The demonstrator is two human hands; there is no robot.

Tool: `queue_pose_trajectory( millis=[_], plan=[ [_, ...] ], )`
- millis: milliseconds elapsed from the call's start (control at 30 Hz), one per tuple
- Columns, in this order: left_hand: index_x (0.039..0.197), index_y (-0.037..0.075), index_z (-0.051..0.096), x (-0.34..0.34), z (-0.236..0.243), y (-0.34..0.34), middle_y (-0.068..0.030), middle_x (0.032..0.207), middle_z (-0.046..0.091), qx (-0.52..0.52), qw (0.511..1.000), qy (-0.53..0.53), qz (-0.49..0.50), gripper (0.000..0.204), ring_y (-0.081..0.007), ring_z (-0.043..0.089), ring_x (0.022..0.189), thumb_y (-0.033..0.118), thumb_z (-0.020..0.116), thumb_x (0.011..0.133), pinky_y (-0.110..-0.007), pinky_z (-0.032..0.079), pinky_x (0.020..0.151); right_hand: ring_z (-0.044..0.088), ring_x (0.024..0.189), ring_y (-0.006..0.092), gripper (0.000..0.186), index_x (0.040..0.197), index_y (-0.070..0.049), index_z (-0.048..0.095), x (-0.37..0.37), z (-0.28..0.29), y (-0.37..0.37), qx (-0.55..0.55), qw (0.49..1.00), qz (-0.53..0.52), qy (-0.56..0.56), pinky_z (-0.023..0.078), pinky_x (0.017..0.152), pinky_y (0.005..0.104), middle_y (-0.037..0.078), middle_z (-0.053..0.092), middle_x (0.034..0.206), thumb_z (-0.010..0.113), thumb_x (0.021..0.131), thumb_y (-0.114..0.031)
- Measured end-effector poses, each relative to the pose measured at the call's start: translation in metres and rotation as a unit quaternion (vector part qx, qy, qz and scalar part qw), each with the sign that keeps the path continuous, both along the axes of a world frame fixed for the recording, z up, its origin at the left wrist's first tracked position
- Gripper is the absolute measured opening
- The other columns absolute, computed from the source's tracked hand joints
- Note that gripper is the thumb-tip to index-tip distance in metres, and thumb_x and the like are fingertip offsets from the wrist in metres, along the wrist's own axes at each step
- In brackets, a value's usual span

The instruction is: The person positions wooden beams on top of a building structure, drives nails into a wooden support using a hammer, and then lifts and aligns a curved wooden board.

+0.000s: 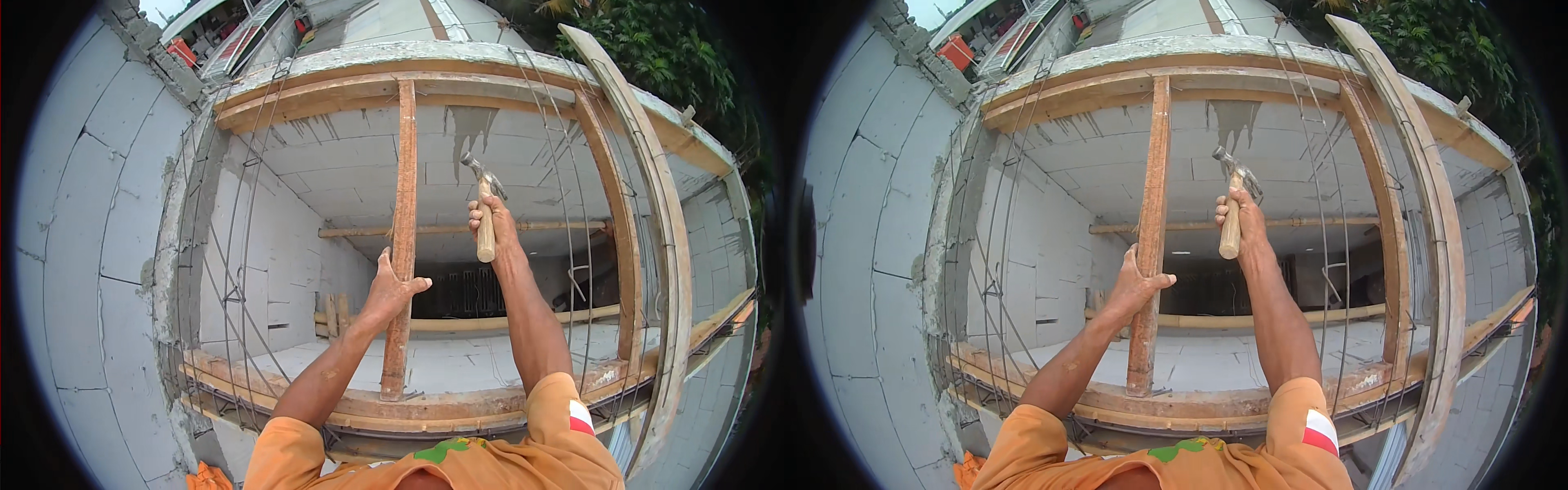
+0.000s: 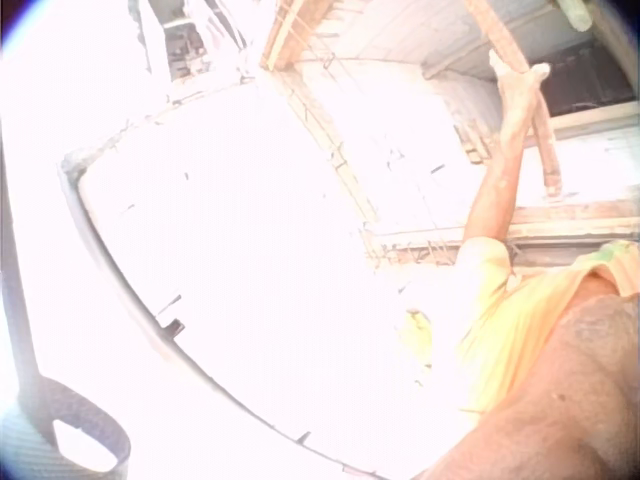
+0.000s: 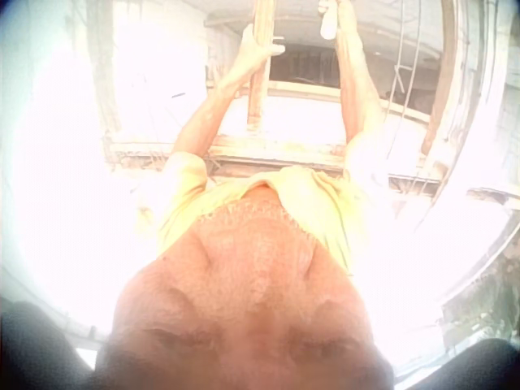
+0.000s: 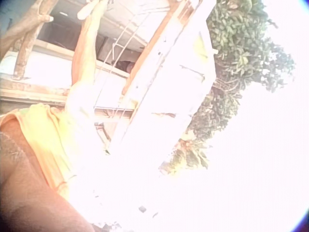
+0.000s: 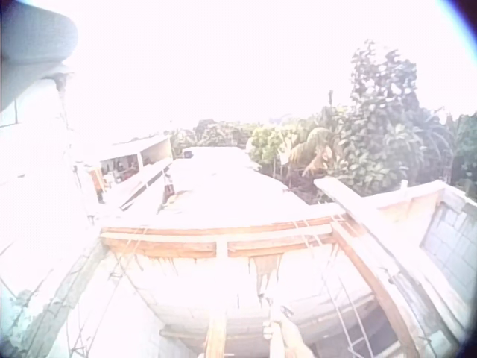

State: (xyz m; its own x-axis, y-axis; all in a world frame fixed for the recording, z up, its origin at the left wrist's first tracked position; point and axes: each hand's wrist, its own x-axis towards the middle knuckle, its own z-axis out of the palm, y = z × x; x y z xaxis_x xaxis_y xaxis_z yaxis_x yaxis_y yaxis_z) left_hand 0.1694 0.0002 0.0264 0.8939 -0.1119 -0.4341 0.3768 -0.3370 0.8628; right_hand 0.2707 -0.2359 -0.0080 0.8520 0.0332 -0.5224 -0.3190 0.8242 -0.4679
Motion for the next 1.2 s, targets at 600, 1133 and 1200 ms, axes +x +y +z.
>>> queue_pose_trajectory(
  millis=[600, 1133, 1200],
  plan=[
    [0.129, -0.006, 0.045, 0.003, -0.006, -0.016, -0.0088, 0.097, 0.055, 0.014, 0.998, -0.030, 0.059, 0.061, -0.0183, 0.057, 0.085, 0.004, 0.067, 0.073, -0.034, 0.051, 0.078, 0.051, 0.060, 0.0128, 0.031, 0.124, -0.007, 0.044, 0.168, -0.154, 0.026, 0.076, 0.996, 0.037, 0.034, 0.047, 0.046, 0.0255, 0.007, 0.051, 0.084, 0.048, 0.107, -0.033],
    [0.134, -0.009, 0.040, 0.009, -0.001, -0.008, -0.0112, 0.099, 0.054, 0.020, 0.999, -0.002, 0.035, 0.066, -0.0193, 0.056, 0.087, 0.005, 0.067, 0.076, -0.035, 0.052, 0.079, 0.049, 0.052, 0.0084, 0.030, 0.110, -0.008, 0.042, 0.209, -0.142, 0.039, 0.098, 0.993, 0.056, -0.043, 0.046, 0.040, 0.0224, 0.002, 0.049, 0.076, 0.045, 0.107, -0.038],
    [0.134, -0.009, 0.040, 0.008, -0.003, -0.010, -0.0113, 0.099, 0.054, 0.016, 0.999, -0.008, 0.035, 0.066, -0.0193, 0.056, 0.086, 0.005, 0.068, 0.076, -0.035, 0.052, 0.078, 0.050, 0.053, 0.0090, 0.031, 0.108, -0.009, 0.043, 0.202, -0.176, 0.042, 0.113, 0.992, 0.058, -0.011, 0.047, 0.041, 0.0225, 0.003, 0.049, 0.077, 0.044, 0.107, -0.040]
  ],
)
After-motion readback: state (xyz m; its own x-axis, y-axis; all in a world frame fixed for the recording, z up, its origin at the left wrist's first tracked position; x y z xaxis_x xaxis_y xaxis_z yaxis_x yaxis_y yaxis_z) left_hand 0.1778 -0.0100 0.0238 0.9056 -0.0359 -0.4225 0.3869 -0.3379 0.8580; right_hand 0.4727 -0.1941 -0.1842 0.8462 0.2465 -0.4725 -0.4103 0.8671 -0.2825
